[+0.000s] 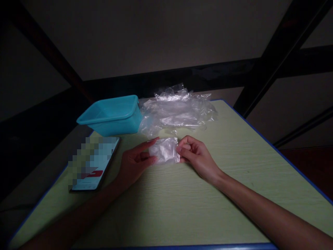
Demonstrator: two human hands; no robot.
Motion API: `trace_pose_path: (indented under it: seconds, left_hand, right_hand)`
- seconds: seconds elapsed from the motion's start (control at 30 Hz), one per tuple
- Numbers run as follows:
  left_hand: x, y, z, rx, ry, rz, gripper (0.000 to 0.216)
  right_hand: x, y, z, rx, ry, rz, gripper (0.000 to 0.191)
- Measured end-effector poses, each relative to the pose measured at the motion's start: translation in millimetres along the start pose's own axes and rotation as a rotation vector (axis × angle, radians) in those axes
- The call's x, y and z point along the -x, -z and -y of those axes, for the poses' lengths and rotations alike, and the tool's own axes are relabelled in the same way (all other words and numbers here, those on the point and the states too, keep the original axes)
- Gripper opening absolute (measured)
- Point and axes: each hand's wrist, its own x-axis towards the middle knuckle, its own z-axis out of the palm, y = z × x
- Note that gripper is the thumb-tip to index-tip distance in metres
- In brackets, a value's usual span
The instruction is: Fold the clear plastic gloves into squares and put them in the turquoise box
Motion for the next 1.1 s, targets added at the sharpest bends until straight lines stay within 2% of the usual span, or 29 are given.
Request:
trace_pose_path:
  seconds: [0.2, 0.5, 0.87, 1.0, 1.1]
  left_hand:
    - [-0.3, 0.1, 1.1, 0.000, -0.009, 0.008, 0.044]
    - [-0.1, 0.2, 1.8, -0.001, -0.010, 0.023, 0.044]
    - [0.6, 1.2, 4.8, -0.069, -0.072, 0.073, 0.043]
    - [0.6, 0.5, 3.6, -0.074, -0.054, 0.069, 0.042]
    - [1.0, -0.2, 2.0, -0.072, -0.024, 0.061, 0.043]
  right_hand:
    - [-0.8, 2.8, 0.0, -0.008, 0.068, -0.030, 0.033]
    - [-1.5, 4.8, -3.0, 0.083, 0.112, -0.003, 0.035]
    - [1.8, -0.1, 0.4, 0.167, 0.093, -0.037, 0.044]
    - [1.3, -1.1, -0.4, 0.152, 0.095, -0.059, 0.048]
    - [2.0, -1.2, -1.1, 0.138, 0.133, -0.018, 0.044]
